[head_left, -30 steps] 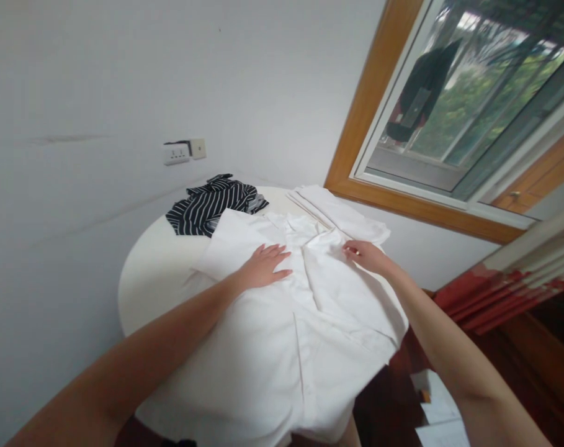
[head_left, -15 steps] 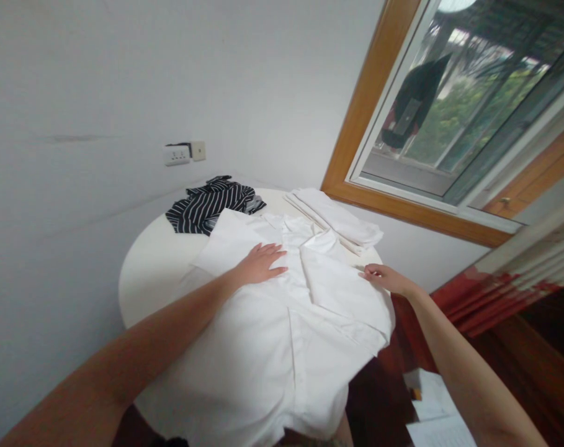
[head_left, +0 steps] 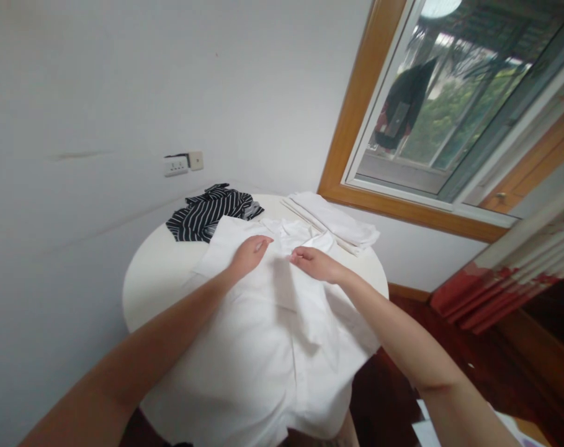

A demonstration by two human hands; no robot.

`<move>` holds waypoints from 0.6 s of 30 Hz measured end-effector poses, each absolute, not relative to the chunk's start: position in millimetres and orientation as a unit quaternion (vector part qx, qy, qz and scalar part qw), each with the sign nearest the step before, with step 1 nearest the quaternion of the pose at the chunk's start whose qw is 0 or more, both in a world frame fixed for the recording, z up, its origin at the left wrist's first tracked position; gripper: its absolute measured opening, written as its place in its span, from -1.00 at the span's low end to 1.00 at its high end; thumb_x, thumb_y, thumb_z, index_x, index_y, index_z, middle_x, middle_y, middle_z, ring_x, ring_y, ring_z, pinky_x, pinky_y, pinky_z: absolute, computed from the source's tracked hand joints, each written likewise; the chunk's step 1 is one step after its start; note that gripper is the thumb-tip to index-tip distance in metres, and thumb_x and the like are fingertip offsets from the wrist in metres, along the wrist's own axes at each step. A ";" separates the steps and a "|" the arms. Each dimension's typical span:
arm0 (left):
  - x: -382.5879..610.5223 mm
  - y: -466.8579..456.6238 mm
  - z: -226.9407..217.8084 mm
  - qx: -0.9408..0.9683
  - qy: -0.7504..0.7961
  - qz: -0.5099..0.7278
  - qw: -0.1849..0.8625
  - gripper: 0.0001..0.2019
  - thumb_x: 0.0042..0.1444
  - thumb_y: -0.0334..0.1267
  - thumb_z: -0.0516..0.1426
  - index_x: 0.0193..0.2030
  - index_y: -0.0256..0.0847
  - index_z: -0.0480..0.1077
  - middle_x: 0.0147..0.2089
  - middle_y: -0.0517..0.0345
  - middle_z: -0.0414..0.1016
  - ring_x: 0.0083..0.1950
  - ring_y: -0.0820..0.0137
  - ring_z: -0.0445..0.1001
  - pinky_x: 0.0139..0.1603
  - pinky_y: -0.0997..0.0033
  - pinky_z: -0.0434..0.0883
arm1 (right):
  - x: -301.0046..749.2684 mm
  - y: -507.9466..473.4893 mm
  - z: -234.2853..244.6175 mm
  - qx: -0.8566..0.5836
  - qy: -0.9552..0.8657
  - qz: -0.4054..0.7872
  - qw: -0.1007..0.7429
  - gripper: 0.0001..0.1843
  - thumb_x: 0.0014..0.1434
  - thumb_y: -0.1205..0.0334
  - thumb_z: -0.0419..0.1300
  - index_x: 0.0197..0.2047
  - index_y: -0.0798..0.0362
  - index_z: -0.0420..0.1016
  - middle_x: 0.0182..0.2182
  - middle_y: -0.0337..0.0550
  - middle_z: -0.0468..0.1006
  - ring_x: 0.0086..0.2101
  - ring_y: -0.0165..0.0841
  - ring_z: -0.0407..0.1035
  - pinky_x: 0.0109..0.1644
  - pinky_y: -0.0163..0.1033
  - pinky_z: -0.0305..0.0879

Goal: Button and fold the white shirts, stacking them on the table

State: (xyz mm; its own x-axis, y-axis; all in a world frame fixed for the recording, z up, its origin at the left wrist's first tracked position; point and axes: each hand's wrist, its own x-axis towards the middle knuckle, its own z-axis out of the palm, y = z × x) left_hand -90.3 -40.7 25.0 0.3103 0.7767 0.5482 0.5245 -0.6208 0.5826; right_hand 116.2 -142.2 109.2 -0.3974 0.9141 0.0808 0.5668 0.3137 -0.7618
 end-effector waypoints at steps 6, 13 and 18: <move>-114.4 -29.8 32.7 0.765 0.405 0.404 0.296 -0.47 0.20 0.15 -0.08 -0.14 -0.25 0.48 -0.23 0.02 0.59 -0.19 0.30 0.54 -0.11 0.29 0.48 | 57.8 -140.8 90.3 -0.366 -0.822 0.397 0.182 -0.71 0.20 0.02 0.14 -0.17 0.03 0.54 -0.43 -0.26 0.52 -0.44 -0.43 0.35 -0.32 -0.34 0.25; -103.4 -49.4 45.0 0.876 0.272 0.281 0.283 -0.48 0.20 0.17 -0.06 -0.23 -0.16 0.56 -0.16 0.03 0.57 -0.06 0.29 0.47 0.06 0.30 0.36 | 139.8 -67.1 116.1 -0.585 -0.766 0.182 0.194 -0.71 0.29 0.27 0.01 -0.01 0.05 0.48 -0.21 -0.10 0.61 -0.25 -0.40 0.48 -0.22 -0.36 0.33; -102.1 -58.4 42.7 0.928 0.218 0.199 0.228 -0.62 0.16 0.09 0.07 -0.19 -0.14 0.54 -0.17 0.01 0.50 -0.13 0.32 0.43 0.02 0.31 0.34 | 190.6 -6.9 119.7 -0.719 -0.691 -0.075 -0.011 -0.69 0.20 0.21 0.13 -0.01 -0.02 0.53 0.00 -0.03 0.53 0.02 -0.21 0.35 0.02 -0.20 0.27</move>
State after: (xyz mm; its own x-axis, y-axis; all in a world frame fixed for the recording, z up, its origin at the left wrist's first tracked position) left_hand -102.1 -58.4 42.7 0.8259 0.4947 0.2705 0.3128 -0.8011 0.5102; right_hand 190.6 -6.9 119.7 0.0350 0.9951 0.0922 0.9917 -0.0460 0.1200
